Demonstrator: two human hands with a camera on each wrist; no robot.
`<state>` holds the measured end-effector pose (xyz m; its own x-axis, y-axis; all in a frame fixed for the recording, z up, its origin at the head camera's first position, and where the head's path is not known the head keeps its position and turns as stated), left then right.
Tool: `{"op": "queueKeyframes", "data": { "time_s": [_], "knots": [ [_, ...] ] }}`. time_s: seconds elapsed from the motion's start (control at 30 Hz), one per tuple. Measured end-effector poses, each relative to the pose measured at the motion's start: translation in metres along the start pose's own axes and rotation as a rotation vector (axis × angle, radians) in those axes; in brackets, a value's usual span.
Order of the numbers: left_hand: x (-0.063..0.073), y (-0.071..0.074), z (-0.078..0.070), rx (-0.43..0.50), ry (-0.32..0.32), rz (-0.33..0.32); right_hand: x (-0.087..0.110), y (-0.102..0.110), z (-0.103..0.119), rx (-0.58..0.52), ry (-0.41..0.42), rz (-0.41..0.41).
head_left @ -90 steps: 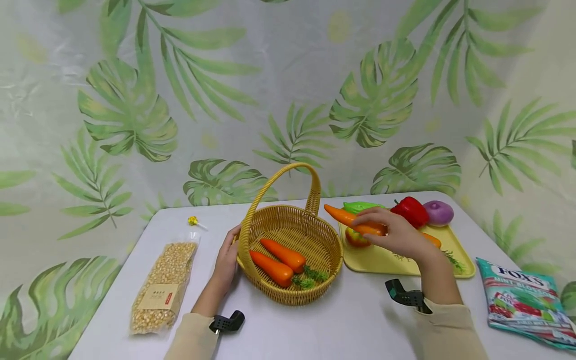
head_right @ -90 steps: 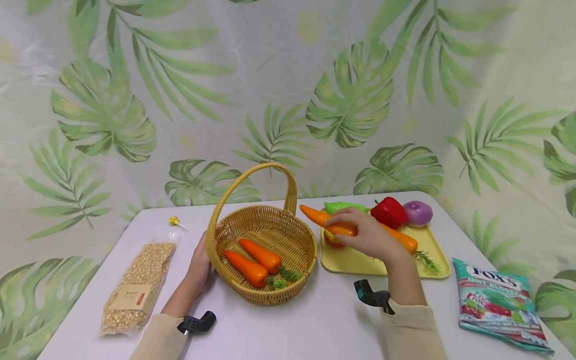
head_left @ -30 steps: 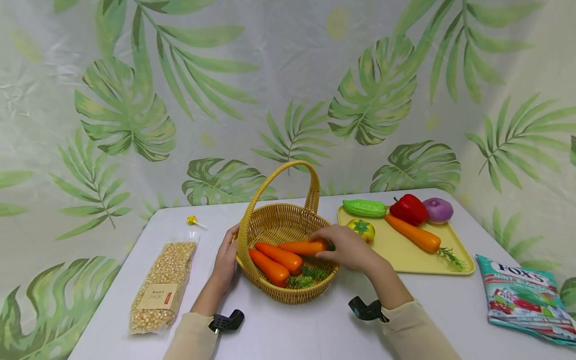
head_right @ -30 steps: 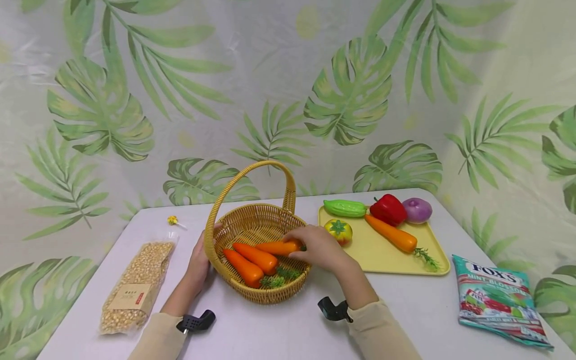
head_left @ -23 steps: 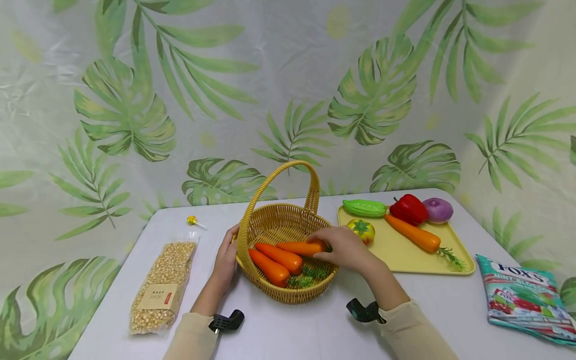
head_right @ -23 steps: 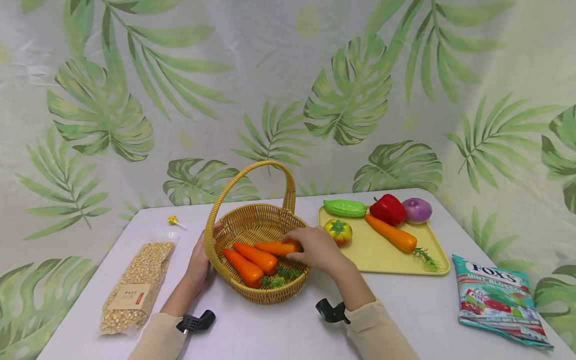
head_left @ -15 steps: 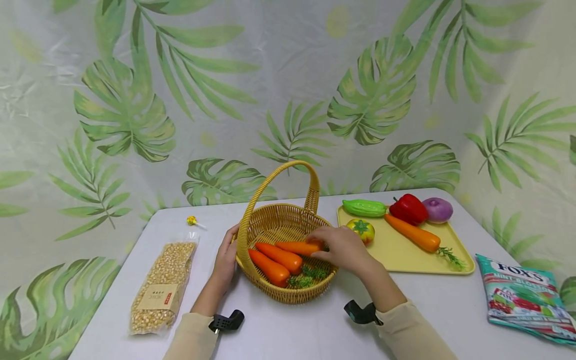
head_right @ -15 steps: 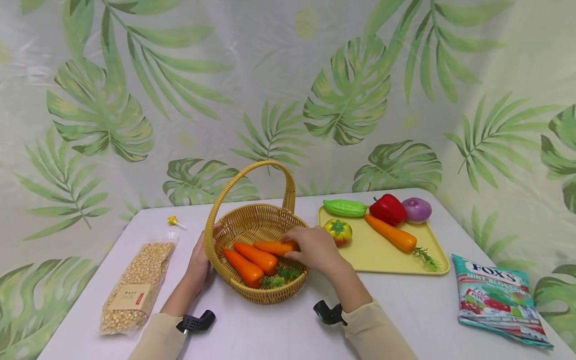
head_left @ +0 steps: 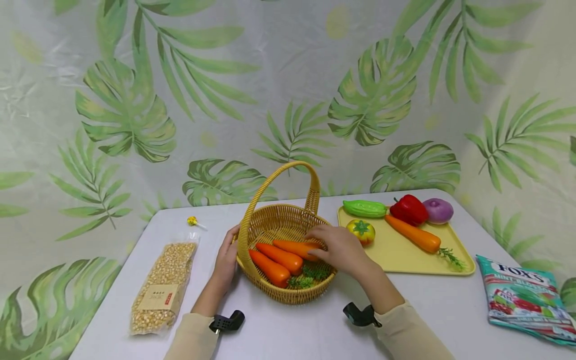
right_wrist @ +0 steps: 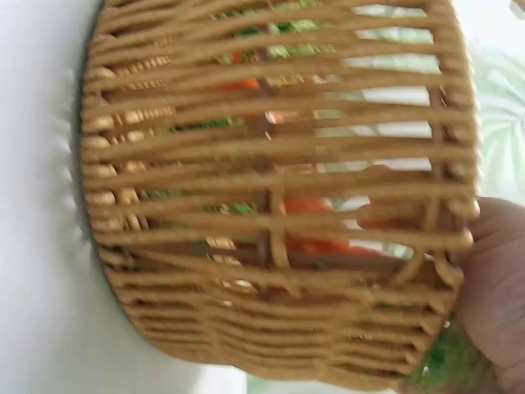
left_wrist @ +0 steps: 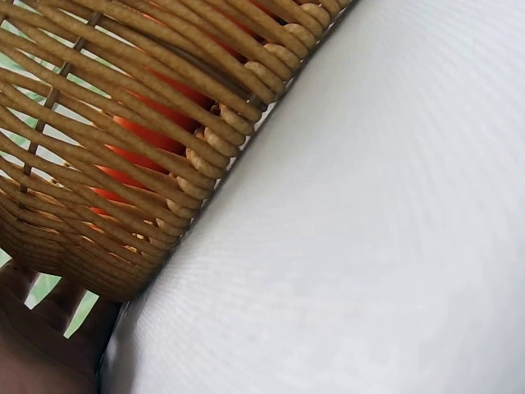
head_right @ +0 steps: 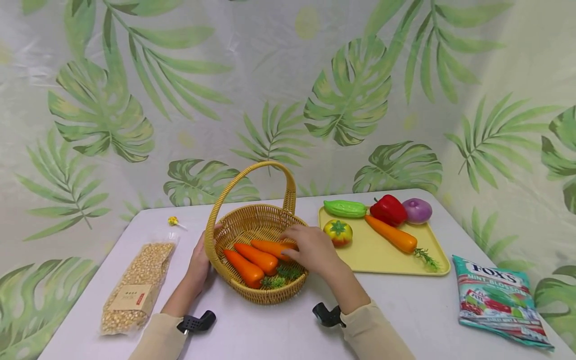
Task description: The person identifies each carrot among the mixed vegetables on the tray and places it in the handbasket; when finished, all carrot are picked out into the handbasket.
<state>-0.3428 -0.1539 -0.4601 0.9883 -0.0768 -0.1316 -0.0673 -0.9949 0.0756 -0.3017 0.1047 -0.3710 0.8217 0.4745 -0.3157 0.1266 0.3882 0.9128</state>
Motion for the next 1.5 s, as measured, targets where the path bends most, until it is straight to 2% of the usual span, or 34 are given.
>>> {"op": "queueKeyframes", "data": {
  "time_s": [0.23, 0.37, 0.53, 0.67, 1.0, 1.1, 1.23, 1.33, 1.43, 1.5],
  "knots": [
    [0.001, -0.002, -0.003, -0.009, -0.010, 0.010, 0.002, 0.015, -0.010, -0.069, 0.015, -0.088],
    [0.001, -0.002, -0.002, -0.011, -0.008, 0.007, 0.001, 0.015, -0.011, -0.063, 0.026, -0.128],
    [0.001, -0.002, -0.001, -0.012, 0.002, -0.002, -0.001, -0.001, -0.009, -0.028, 0.029, -0.086],
    [0.001, -0.002, -0.001, -0.018, 0.002, 0.001, -0.001, -0.007, -0.010, -0.052, 0.019, -0.075],
    [0.000, -0.004, 0.000, -0.012, 0.003, 0.009, 0.001, 0.004, -0.033, -0.260, -0.019, -0.155],
    [-0.001, -0.004, -0.001, -0.008, 0.000, 0.012, 0.002, 0.006, -0.037, -0.289, -0.016, -0.168],
    [0.000, -0.004, -0.001, -0.012, 0.006, 0.012, 0.000, 0.002, -0.037, -0.186, -0.018, -0.150],
    [0.000, -0.003, -0.001, -0.015, 0.011, 0.009, 0.000, -0.003, -0.034, -0.101, -0.037, -0.102],
    [0.000, -0.001, 0.000, -0.007, 0.019, 0.003, 0.002, -0.007, -0.032, -0.089, -0.053, -0.039],
    [0.002, 0.000, 0.000, -0.003, 0.025, -0.002, 0.003, -0.009, -0.031, -0.121, -0.062, -0.001]
  ]
}}
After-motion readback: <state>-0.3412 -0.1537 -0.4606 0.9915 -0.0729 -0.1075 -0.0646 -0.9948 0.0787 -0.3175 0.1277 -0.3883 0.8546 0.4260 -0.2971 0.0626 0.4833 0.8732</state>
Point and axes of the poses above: each hand's wrist, its own x-axis away from the middle knuckle, its own y-axis out of the back of the hand, z = x × y, the point moved 9 cm from there along -x, towards the middle knuckle, and after that the axes turned 3 degrees about y, right-handed, at the moved point
